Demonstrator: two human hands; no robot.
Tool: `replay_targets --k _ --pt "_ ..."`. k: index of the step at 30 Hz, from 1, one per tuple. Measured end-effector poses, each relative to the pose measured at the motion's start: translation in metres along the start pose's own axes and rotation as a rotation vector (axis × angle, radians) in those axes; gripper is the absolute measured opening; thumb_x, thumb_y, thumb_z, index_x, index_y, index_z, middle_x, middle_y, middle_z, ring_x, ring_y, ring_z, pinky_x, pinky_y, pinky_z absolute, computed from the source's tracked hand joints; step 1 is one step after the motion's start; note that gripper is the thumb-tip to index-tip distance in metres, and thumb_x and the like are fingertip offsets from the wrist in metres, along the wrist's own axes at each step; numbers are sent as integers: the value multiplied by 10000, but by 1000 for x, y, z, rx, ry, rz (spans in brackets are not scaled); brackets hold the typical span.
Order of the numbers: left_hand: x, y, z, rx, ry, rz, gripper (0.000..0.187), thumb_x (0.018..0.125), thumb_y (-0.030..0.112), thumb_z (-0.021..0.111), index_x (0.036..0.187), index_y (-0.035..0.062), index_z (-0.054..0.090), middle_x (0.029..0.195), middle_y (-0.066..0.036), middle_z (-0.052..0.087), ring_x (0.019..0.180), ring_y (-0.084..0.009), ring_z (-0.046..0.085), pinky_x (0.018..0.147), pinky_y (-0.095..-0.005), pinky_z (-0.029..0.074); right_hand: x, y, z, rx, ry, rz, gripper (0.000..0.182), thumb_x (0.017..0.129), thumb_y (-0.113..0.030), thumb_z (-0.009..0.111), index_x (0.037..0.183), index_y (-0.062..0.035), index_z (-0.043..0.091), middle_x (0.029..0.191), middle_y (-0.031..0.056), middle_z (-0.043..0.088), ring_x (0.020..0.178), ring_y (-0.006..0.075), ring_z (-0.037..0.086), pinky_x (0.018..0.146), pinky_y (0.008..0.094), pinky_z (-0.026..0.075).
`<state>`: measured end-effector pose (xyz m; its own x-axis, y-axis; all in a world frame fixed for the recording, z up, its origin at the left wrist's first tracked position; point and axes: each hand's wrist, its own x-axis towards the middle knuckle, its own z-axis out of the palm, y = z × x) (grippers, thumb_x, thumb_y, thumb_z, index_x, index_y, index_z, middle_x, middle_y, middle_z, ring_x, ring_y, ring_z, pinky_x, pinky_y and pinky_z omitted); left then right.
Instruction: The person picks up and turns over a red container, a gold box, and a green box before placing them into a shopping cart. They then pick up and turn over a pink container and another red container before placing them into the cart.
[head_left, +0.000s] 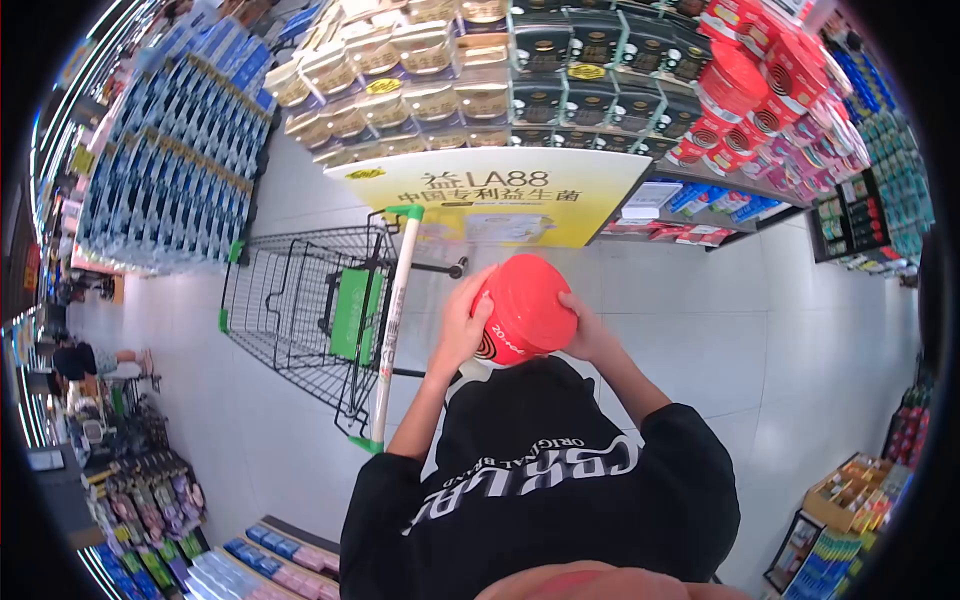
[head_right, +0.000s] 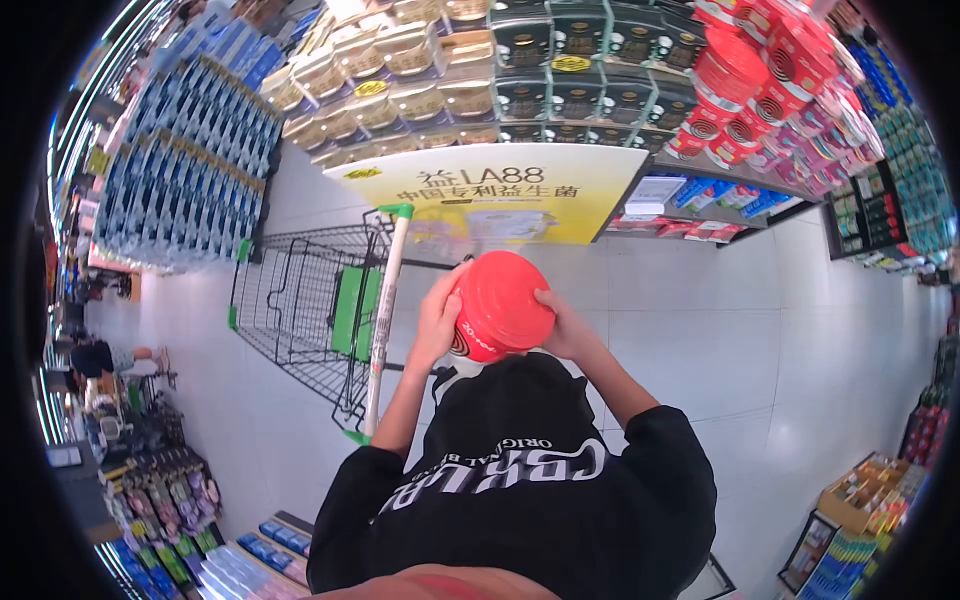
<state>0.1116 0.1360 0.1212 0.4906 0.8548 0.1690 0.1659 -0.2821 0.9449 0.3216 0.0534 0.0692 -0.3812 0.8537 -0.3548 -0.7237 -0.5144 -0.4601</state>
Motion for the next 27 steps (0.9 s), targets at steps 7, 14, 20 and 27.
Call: replay_targets --k 7,14,20,27 --pt "-37 -72 -65 826 292 -160 839 755 340 720 1409 38 291 1373 -229 350 1253 -402 344 1018 -477 305 -31 -87 -15 -118 318 -425 656 866 -477 549 1352 -79 360 1249 130 538 1003 285 620 595 402 578" --pt "-118 -128 -101 732 260 -707 394 788 322 648 1077 68 562 846 -194 650 815 -398 624 723 -493 469 -77 -310 14 -420 659 -935 652 850 -473 588 1346 -109 373 1310 107 484 1109 272 561 752 416 577" --pt "-111 -120 -98 759 273 -681 342 810 320 623 983 31 570 792 -225 640 780 -417 619 679 -486 461 -66 -465 -29 -372 700 -1178 534 910 -360 533 1319 -46 393 1280 122 502 1131 263 537 802 430 572" --pt "-110 -120 -96 754 282 -683 354 807 336 626 985 36 571 781 -218 639 757 -425 611 671 -481 465 19 -417 -39 -493 684 -822 429 911 -236 549 1242 22 461 1185 203 530 1027 257 578 836 406 540"
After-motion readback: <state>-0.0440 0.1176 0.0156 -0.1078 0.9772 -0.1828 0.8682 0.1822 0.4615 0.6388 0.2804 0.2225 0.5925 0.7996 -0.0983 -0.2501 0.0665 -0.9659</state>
